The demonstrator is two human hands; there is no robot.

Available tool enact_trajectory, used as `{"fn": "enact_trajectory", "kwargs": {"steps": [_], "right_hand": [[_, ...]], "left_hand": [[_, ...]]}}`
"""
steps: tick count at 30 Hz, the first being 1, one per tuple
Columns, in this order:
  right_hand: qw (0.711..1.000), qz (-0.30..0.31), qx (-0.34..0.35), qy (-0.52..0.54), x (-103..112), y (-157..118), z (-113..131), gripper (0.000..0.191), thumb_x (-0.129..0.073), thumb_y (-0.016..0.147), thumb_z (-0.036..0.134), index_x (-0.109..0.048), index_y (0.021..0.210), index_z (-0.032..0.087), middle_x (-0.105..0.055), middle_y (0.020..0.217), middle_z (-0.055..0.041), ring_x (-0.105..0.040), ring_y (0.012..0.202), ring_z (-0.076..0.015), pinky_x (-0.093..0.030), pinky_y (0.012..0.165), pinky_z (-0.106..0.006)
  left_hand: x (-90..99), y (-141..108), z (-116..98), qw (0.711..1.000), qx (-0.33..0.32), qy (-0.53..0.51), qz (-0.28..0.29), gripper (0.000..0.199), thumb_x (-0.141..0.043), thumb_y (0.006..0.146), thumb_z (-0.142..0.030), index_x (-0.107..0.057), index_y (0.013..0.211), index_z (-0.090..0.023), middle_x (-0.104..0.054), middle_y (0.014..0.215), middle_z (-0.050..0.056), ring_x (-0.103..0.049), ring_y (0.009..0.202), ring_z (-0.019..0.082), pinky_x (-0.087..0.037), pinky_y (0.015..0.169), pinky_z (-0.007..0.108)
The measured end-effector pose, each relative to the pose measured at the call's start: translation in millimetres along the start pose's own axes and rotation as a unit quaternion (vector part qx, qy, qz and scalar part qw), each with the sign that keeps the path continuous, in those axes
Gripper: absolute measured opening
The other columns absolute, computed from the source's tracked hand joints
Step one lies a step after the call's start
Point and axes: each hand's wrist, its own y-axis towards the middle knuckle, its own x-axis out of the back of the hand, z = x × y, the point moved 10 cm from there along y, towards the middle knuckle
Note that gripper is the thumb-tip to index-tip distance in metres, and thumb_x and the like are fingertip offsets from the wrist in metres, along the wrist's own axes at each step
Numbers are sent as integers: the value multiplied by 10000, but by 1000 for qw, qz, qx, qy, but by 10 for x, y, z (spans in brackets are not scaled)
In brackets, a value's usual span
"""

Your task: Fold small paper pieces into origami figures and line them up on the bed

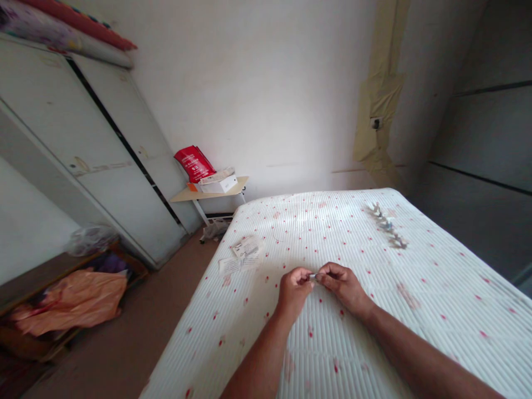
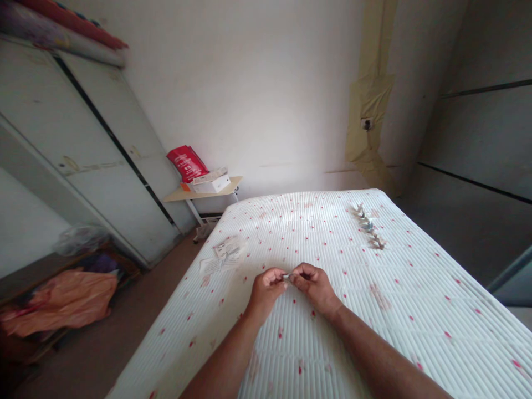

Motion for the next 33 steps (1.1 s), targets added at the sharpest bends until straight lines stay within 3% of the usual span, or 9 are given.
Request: {"fn": "enact_trajectory", "kwargs": {"steps": [6, 10, 16, 23, 30, 33], "right_hand": [[1000, -6, 13, 25, 5, -12, 92, 243, -609, 699, 409, -588, 659, 170, -501, 574, 26, -437, 560, -106, -356, 547, -237], [1000, 0, -1, 26, 4, -3, 58, 213, -613, 696, 384, -593, 689, 172, -524, 598, 23, -461, 576, -111, -369, 564, -239], [1000, 27, 10, -2, -16, 8, 85, 176, -610, 711, 347, -610, 687, 173, -551, 679, 4, -506, 653, -128, -393, 620, -248], [999, 33, 14, -25, -24, 1, 83, 223, -571, 739, 375, -567, 654, 169, -505, 598, 24, -454, 586, -112, -362, 567, -235], [1000, 20, -17, 10, -22, 1, 7, 267, -571, 735, 432, -550, 676, 173, -440, 532, 49, -374, 492, -86, -303, 481, -220], [999, 23, -28, 25, -33, 4, -32, 270, -569, 739, 443, -540, 691, 179, -433, 508, 56, -373, 468, -83, -304, 468, -218]], "left_hand": [[7, -3, 64, 1000, 28, 1, 4, 185, -601, 636, -303, -610, 654, -119, -546, 543, -11, -491, 516, 107, -366, 520, 212], [10, -14, 2, 1000, 12, 23, 0, 157, -574, 643, -279, -591, 617, -124, -527, 526, -19, -474, 512, 102, -356, 516, 205], [-72, -37, -28, 996, -17, 76, 46, 131, -537, 660, -233, -548, 579, -131, -419, 505, -46, -367, 495, 77, -270, 483, 198], [-114, -53, -116, 988, -55, 128, 71, 150, -513, 676, -218, -512, 550, -137, -348, 519, -56, -317, 510, 70, -236, 485, 195], [-57, -8, 51, 995, 7, 78, 63, 160, -546, 675, -278, -567, 649, -122, -500, 557, -26, -444, 525, 92, -326, 515, 201], [-18, -2, 51, 994, -3, 99, 48, 189, -520, 706, -295, -566, 635, -126, -503, 539, -25, -452, 511, 94, -330, 506, 200]]}}
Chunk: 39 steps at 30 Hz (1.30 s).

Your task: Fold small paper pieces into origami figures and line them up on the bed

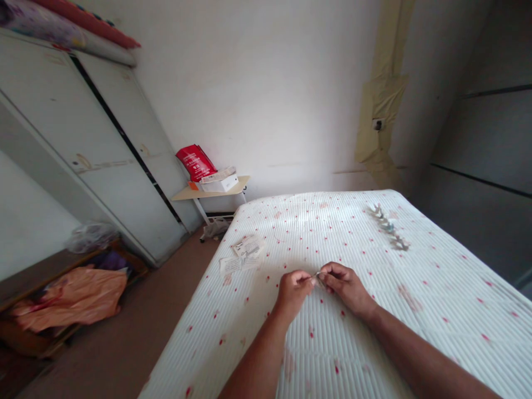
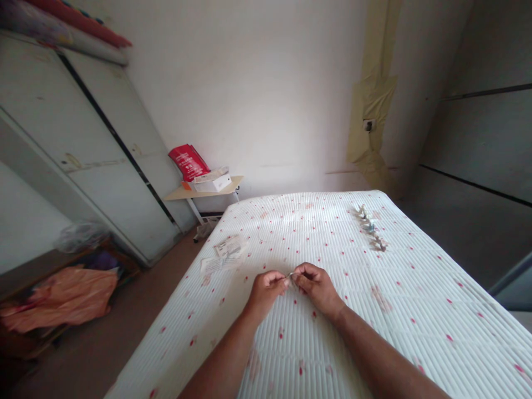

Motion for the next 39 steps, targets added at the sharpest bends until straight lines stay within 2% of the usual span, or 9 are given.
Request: {"fn": "enact_trajectory", "kwargs": {"steps": [4, 8, 12, 17, 20, 23, 28, 36, 39], "right_hand": [[1000, 6, 19, -12, 11, -1, 40, 236, -589, 729, 414, -564, 741, 180, -496, 580, 36, -449, 540, -101, -363, 530, -228], [997, 11, 56, -50, 37, -4, 116, 217, -592, 727, 386, -596, 769, 173, -563, 714, -5, -516, 679, -134, -406, 649, -254], [995, 35, 54, -82, 2, 1, 97, 221, -536, 773, 378, -576, 710, 170, -538, 651, 7, -490, 630, -125, -390, 606, -243], [995, 27, 42, -87, -21, -7, 114, 215, -495, 799, 348, -511, 665, 180, -477, 587, 36, -441, 570, -109, -350, 548, -227], [995, 22, 47, -81, -36, -17, 161, 213, -482, 805, 339, -491, 659, 183, -471, 584, 38, -434, 571, -109, -347, 556, -229], [996, 15, 53, -66, -33, -23, 186, 215, -475, 806, 348, -487, 669, 183, -468, 593, 36, -431, 577, -109, -346, 563, -230], [998, 1, 24, -57, -24, -20, 117, 208, -472, 802, 355, -480, 681, 186, -401, 543, 58, -357, 500, -89, -297, 486, -215], [997, 3, 23, -79, -8, -4, 82, 192, -496, 766, 345, -476, 663, 185, -380, 534, 60, -332, 494, -85, -276, 472, -212], [997, -4, 22, -73, -1, -14, 93, 218, -491, 774, 386, -471, 678, 192, -370, 526, 63, -335, 482, -87, -278, 467, -215]], "left_hand": [[49, -30, -186, 992, -69, 106, -26, 163, -505, 724, -243, -576, 620, -139, -486, 536, -34, -432, 522, 87, -313, 510, 192], [13, -64, -351, 972, -129, 198, -14, 126, -505, 705, -159, -592, 614, -148, -542, 591, -20, -475, 578, 96, -339, 574, 199], [-20, -72, -376, 966, -147, 211, -1, 126, -498, 701, -124, -591, 621, -152, -569, 627, -10, -506, 616, 103, -355, 605, 202], [-44, -89, -413, 969, -165, 185, 7, 116, -487, 682, -96, -569, 623, -154, -555, 623, -16, -497, 618, 102, -360, 614, 199], [-25, -83, -397, 976, -150, 156, 2, 100, -487, 689, -122, -557, 625, -155, -536, 616, -19, -482, 618, 104, -356, 608, 199], [6, -50, -273, 991, -94, 92, -7, 104, -490, 719, -199, -557, 656, -150, -520, 611, -20, -459, 593, 101, -346, 570, 197], [18, -19, -109, 999, -44, -9, -23, 137, -483, 736, -263, -546, 700, -146, -485, 586, -32, -427, 555, 94, -333, 537, 196], [47, -38, -169, 996, -56, 51, -36, 165, -448, 756, -250, -543, 665, -151, -468, 572, -40, -414, 550, 84, -335, 545, 188], [65, -35, -169, 997, -45, 38, -45, 180, -455, 759, -269, -568, 698, -142, -502, 586, -29, -437, 553, 87, -354, 550, 192]]}}
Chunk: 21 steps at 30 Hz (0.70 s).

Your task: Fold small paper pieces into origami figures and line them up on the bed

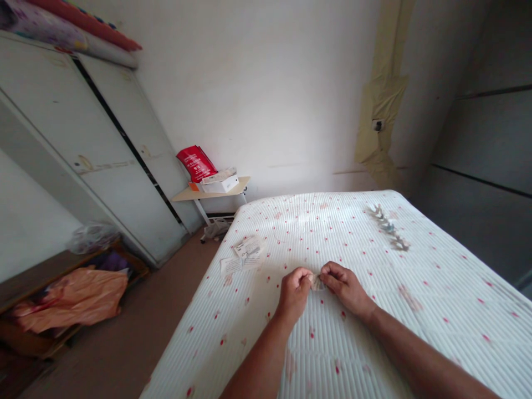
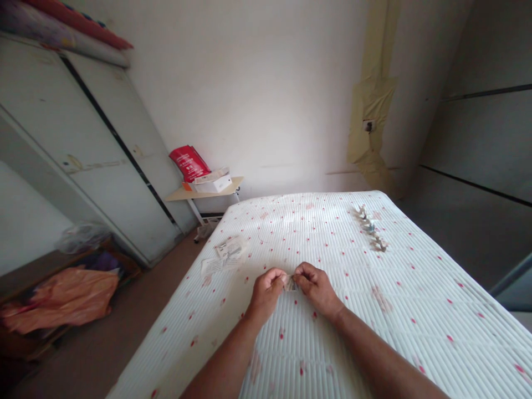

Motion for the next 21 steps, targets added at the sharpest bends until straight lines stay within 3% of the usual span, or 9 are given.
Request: {"fn": "enact_trajectory", "kwargs": {"steps": [5, 9, 15, 21], "right_hand": [[1000, -19, -5, -1, 25, -8, 3, 268, -482, 774, 446, -460, 675, 199, -376, 508, 62, -343, 464, -89, -277, 452, -219], [1000, -11, -7, 15, 6, -7, -23, 257, -488, 779, 431, -467, 682, 194, -386, 499, 66, -341, 454, -84, -280, 449, -215], [1000, 5, 2, -5, -3, 18, -24, 213, -503, 772, 375, -514, 688, 180, -447, 561, 50, -405, 515, -93, -324, 500, -216], [994, -12, 25, -104, 43, 48, -45, 216, -457, 793, 327, -527, 659, 174, -507, 596, 23, -466, 581, -117, -357, 547, -223]], "left_hand": [[-64, 3, 65, 993, 39, -107, 12, 173, -552, 678, -248, -591, 795, -126, -587, 669, 4, -498, 591, 99, -387, 570, 202], [-89, 4, 83, 987, 39, -155, 19, 133, -556, 633, -181, -590, 745, -119, -595, 656, 1, -509, 601, 98, -384, 583, 202], [-100, 8, 127, 990, 46, -128, 28, 133, -526, 623, -129, -608, 727, -114, -606, 650, 6, -528, 620, 109, -397, 594, 206], [-144, 17, 182, 996, 40, -74, 42, 183, -519, 643, -102, -613, 800, -114, -621, 696, 14, -549, 651, 110, -413, 617, 203]]}}
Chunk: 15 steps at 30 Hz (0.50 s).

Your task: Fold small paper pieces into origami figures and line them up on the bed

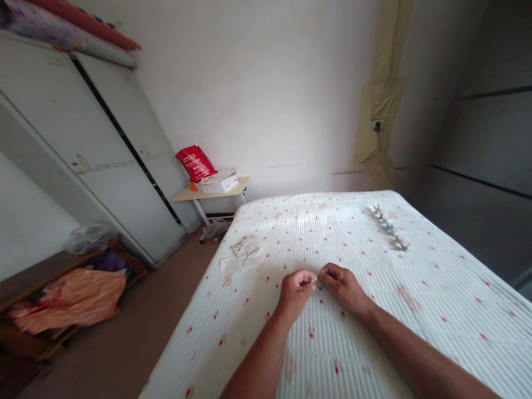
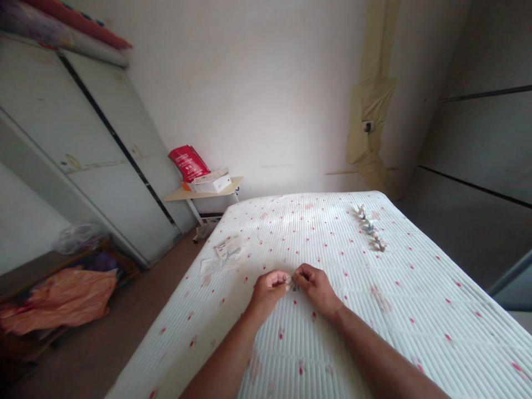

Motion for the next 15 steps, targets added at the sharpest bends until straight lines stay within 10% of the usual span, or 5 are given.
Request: {"fn": "enact_trajectory", "kwargs": {"steps": [5, 15], "right_hand": [[981, 21, -11, -192, -75, 29, -56, 200, -452, 786, 238, -582, 648, 175, -578, 628, -2, -510, 595, -122, -330, 559, -223], [939, 42, -91, -328, -110, 99, -174, 108, -528, 718, 187, -635, 716, 197, -645, 691, -23, -546, 638, -134, -288, 542, -220]], "left_hand": [[21, -20, -23, 977, -42, 209, -22, 319, -498, 705, -122, -585, 1005, -187, -602, 664, -19, -527, 603, 110, -379, 586, 212], [-35, -122, -179, 883, -62, 466, 4, 171, -481, 800, -245, -649, 784, -214, -581, 779, 20, -525, 733, 144, -342, 641, 241]]}}
